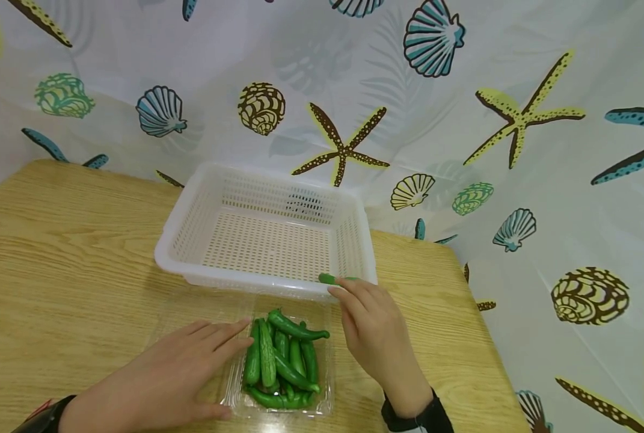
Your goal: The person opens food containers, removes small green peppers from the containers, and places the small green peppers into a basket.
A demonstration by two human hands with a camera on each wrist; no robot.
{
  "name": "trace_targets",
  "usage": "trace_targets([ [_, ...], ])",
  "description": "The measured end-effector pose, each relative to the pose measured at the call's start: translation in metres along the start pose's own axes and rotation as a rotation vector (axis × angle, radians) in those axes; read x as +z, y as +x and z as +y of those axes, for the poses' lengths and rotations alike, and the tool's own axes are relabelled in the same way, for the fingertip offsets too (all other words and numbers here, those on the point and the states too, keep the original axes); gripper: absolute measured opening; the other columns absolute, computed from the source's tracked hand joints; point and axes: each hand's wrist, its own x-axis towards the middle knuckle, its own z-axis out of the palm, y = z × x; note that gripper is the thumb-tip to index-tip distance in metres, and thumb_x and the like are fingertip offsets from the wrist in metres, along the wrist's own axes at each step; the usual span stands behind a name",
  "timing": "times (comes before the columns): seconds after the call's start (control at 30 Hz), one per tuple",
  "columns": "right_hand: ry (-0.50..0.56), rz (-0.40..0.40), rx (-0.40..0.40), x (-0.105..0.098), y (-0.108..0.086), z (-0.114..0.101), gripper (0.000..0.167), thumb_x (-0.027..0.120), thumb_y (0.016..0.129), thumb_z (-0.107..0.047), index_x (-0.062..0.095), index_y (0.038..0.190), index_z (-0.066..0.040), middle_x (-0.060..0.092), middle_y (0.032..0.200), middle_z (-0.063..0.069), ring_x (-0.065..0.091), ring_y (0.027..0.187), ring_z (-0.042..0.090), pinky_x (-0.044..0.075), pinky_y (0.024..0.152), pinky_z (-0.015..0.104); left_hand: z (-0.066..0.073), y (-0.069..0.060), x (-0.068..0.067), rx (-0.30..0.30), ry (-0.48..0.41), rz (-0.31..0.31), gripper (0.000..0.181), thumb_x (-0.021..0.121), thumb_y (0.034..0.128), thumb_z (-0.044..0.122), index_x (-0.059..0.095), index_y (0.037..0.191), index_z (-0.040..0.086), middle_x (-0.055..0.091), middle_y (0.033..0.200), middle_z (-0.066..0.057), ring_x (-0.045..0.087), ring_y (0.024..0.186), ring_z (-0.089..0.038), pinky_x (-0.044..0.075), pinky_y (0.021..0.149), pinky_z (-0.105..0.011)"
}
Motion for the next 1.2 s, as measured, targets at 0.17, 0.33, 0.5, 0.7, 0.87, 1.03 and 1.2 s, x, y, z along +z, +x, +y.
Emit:
trace_targets([
  [0.17,0.011,0.005,-0.042,0.0,0.002,-0.007,0.026,0.049,0.098,-0.006,0.071,0.113,-0.003,0.069,0.116,0.01,0.064,0.102,0.027,0.052,0.087,0.039,0.0,-0.001,-0.001,-0.006,-0.005,-0.005,0.089,0.063,0.0812,0.071,0.049,0.146,0.012,0.037,0.156,-0.009,0.045,0.132,-0.028,0.038,0.107,-0.052],
  [0.33,0.029,-0.024,-0.121,0.002,0.003,-0.015,0.032,0.042,0.104,-0.011,0.073,0.11,-0.005,0.071,0.111,0.007,0.066,0.098,0.022,0.052,0.088,0.036,0.0,0.0,-0.001,-0.008,-0.006,-0.005,0.09,0.061,0.0813,0.072,0.049,0.146,0.012,0.037,0.156,-0.01,0.045,0.132,-0.028,0.038,0.106,-0.052],
  [0.5,0.028,-0.075,-0.191,0.006,0.004,-0.021,0.024,0.053,0.096,-0.005,0.073,0.109,-0.008,0.072,0.104,0.002,0.066,0.094,0.018,0.052,0.086,0.033,0.0,0.0,0.0,-0.004,-0.006,0.009,0.09,0.061,0.0816,0.072,0.048,0.146,0.011,0.037,0.155,-0.01,0.045,0.132,-0.028,0.039,0.106,-0.051],
  [0.7,0.045,-0.106,-0.22,0.016,0.002,-0.023,0.03,0.059,0.084,0.002,0.073,0.109,-0.009,0.072,0.104,0.001,0.066,0.094,0.018,0.052,0.087,0.032,0.0,-0.001,0.0,-0.004,-0.013,0.013,0.089,0.063,0.0812,0.071,0.048,0.146,0.011,0.037,0.155,-0.009,0.045,0.132,-0.028,0.039,0.105,-0.051],
  [0.87,0.05,-0.155,-0.201,0.022,-0.001,-0.024,0.026,0.068,0.086,-0.002,0.073,0.11,-0.011,0.071,0.106,-0.001,0.065,0.097,0.017,0.05,0.091,0.032,0.001,-0.001,-0.001,-0.007,-0.009,0.009,0.088,0.066,0.0805,0.069,0.049,0.146,0.012,0.038,0.155,-0.009,0.046,0.131,-0.028,0.039,0.105,-0.051],
  [1.03,0.042,-0.274,-0.108,0.025,-0.004,-0.026,0.025,0.075,0.088,-0.013,0.073,0.112,-0.014,0.07,0.109,-0.003,0.063,0.102,0.016,0.048,0.096,0.033,0.001,0.0,-0.001,-0.006,-0.014,-0.001,0.088,0.063,0.0815,0.07,0.049,0.146,0.012,0.038,0.155,-0.01,0.046,0.131,-0.028,0.039,0.105,-0.051],
  [1.2,0.047,-0.348,-0.07,0.029,-0.007,-0.027,0.028,0.077,0.087,-0.014,0.072,0.114,-0.016,0.069,0.113,-0.002,0.062,0.106,0.016,0.048,0.097,0.035,0.001,-0.001,0.0,0.007,0.005,0.02,0.088,0.061,0.0823,0.071,0.049,0.146,0.012,0.038,0.155,-0.01,0.046,0.131,-0.028,0.039,0.105,-0.051],
])
